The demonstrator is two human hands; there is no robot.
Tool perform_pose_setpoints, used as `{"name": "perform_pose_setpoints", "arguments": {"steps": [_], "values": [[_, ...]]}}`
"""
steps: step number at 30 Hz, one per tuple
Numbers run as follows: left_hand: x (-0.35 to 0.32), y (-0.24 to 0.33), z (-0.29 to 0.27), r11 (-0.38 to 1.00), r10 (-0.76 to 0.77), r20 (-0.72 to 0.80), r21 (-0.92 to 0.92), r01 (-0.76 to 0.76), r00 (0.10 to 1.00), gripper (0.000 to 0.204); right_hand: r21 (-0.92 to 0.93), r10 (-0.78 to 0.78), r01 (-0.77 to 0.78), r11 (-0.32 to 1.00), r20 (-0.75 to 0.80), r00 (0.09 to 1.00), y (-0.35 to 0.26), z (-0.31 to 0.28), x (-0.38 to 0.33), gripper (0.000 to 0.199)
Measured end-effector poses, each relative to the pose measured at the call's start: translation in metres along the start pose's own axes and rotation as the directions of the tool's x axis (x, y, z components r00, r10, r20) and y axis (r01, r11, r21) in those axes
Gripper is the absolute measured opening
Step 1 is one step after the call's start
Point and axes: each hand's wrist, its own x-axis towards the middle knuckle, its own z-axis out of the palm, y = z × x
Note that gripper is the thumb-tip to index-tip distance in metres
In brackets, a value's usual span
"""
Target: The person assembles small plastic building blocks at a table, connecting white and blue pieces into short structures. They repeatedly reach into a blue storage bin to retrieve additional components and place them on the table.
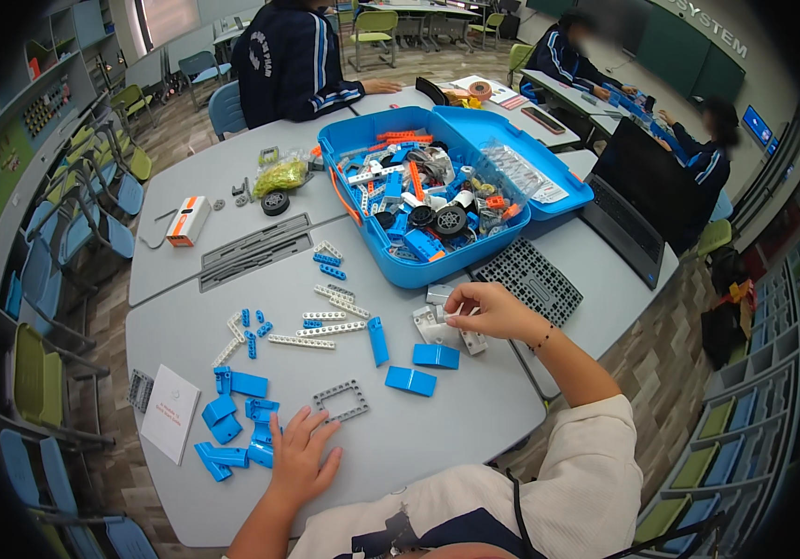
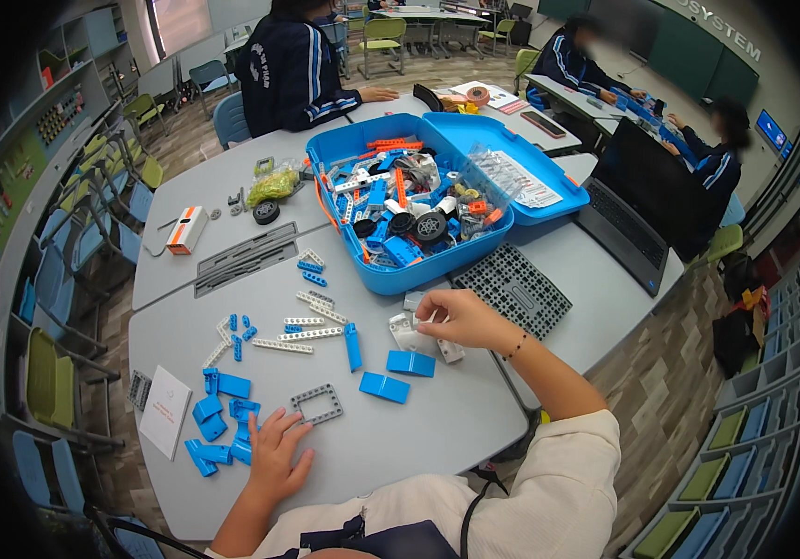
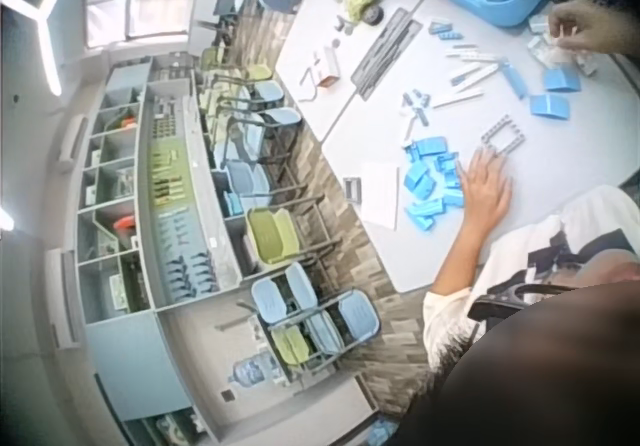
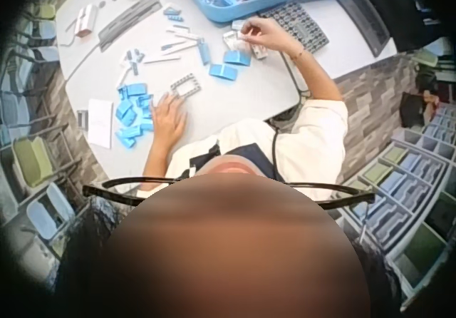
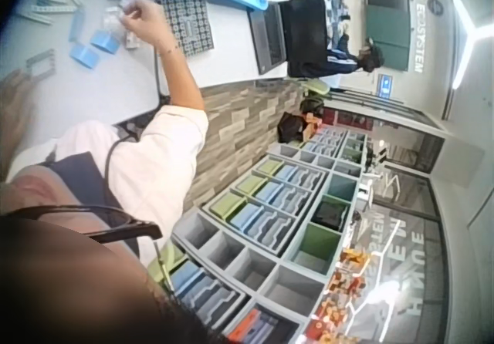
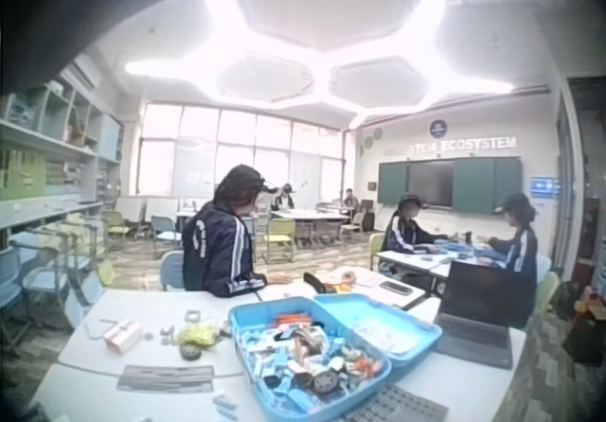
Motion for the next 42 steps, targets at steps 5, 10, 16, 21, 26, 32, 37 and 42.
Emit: {"name": "perform_pose_setpoints", "arguments": {"steps": [5, 10, 16, 21, 26, 32, 37, 42], "values": [[-0.001, 0.001, 0.002, 1.0, 0.006, -0.007, 0.015, -0.006, 1.0, 0.038, -0.161, -0.248, 0.21, 0.964, -0.272, 0.93, -0.019, -0.022, 0.024, 0.018], [-0.002, 0.001, 0.004, 1.0, 0.01, 0.015, 0.004, -0.01, 1.0, 0.038, -0.374, -0.265, 0.097, 0.922, -0.43, 0.863, -0.008, -0.081, 0.126, 0.018], [-0.004, -0.001, 0.004, 1.0, 0.001, 0.0, -0.008, -0.001, 1.0, 0.038, -0.769, 0.088, -0.334, 0.546, -0.343, 0.935, 0.052, -0.107, 0.241, 0.044], [-0.004, -0.002, 0.001, 1.0, -0.005, 0.006, 0.019, 0.005, 1.0, 0.039, -0.747, 0.169, -0.439, 0.499, -0.413, 0.895, 0.082, -0.102, 0.261, 0.046], [-0.006, -0.001, 0.002, 1.0, -0.01, 0.019, -0.011, 0.01, 1.0, 0.04, -0.638, 0.021, -0.275, 0.719, -0.376, 0.926, 0.087, -0.107, 0.255, 0.031], [-0.006, -0.001, 0.001, 1.0, 0.018, -0.008, 0.017, -0.018, 1.0, 0.04, -0.331, -0.289, 0.137, 0.934, -0.472, 0.833, 0.024, -0.098, 0.212, 0.022], [-0.005, 0.001, 0.0, 1.0, 0.021, 0.002, 0.004, -0.021, 1.0, 0.039, -0.24, -0.216, 0.136, 0.961, -0.351, 0.911, -0.01, -0.087, 0.122, 0.021], [-0.003, 0.001, -0.002, 1.0, 0.013, 0.013, -0.006, -0.013, 1.0, 0.039, 0.06, -0.056, 0.05, 0.997, 0.102, 0.993, -0.006, -0.071, 0.036, 0.01]]}}
